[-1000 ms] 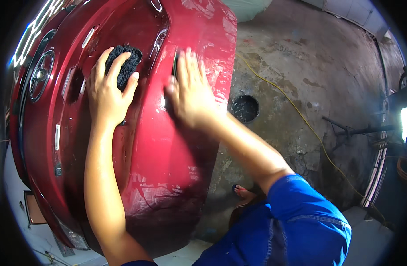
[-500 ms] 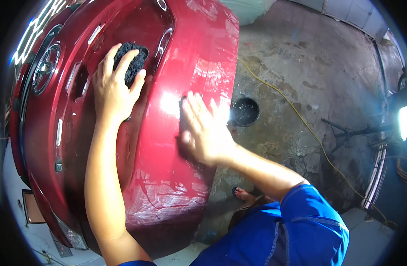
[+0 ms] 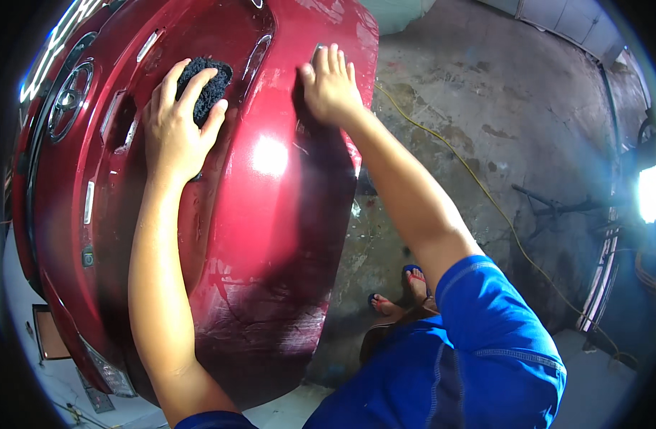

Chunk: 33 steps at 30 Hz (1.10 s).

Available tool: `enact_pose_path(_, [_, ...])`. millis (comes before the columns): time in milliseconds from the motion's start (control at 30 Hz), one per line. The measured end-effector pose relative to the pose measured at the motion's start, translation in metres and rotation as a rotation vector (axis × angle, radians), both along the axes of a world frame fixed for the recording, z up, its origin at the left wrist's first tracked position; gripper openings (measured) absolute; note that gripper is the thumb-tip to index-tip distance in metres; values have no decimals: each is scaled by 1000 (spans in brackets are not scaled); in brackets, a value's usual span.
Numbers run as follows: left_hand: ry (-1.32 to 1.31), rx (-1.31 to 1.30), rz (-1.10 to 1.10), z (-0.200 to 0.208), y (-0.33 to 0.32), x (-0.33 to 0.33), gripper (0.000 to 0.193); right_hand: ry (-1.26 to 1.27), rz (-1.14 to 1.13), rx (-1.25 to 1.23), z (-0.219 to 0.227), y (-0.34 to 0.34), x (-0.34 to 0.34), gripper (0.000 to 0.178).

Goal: The person sands the surface of a red car bumper using a sanding block and a cloth with water.

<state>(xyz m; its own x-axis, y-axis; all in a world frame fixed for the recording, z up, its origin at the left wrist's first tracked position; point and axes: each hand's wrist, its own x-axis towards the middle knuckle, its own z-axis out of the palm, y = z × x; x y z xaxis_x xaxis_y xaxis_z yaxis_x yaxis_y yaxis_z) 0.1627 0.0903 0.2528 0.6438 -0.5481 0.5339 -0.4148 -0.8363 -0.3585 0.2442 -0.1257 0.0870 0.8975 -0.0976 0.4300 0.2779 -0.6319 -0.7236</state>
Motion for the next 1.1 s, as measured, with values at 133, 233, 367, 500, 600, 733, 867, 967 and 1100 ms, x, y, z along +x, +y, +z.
enact_pose_path(133, [14,16,47,6,28,-15,45,-134,214,32,13,60,-95,76])
enact_pose_path(233, [11,1,13,5,26,-14,45,-78,576,-5,12,72,-241,79])
enact_pose_path(367, [11,-22,-31,3,17,-6,43,-115,229,-89,15,53,-117,77])
enact_pose_path(500, [12,-21,-33,2,10,-2,43,7,136,31,24,34,-40,74])
enact_pose_path(600, [-8,-7,12,4,31,-13,43,-3,467,-153,15,71,-187,84])
enact_pose_path(733, [29,13,32,6,24,-15,44,-155,376,-217,6,49,-135,78])
enact_pose_path(867, [20,2,12,0,7,-1,44,-49,188,67,19,25,-9,82])
enact_pose_path(967, [21,0,52,4,33,-14,44,-147,374,-158,18,62,-142,84])
enact_pose_path(1100, [-1,-28,8,8,27,-14,44,-192,540,-230,16,52,-152,79])
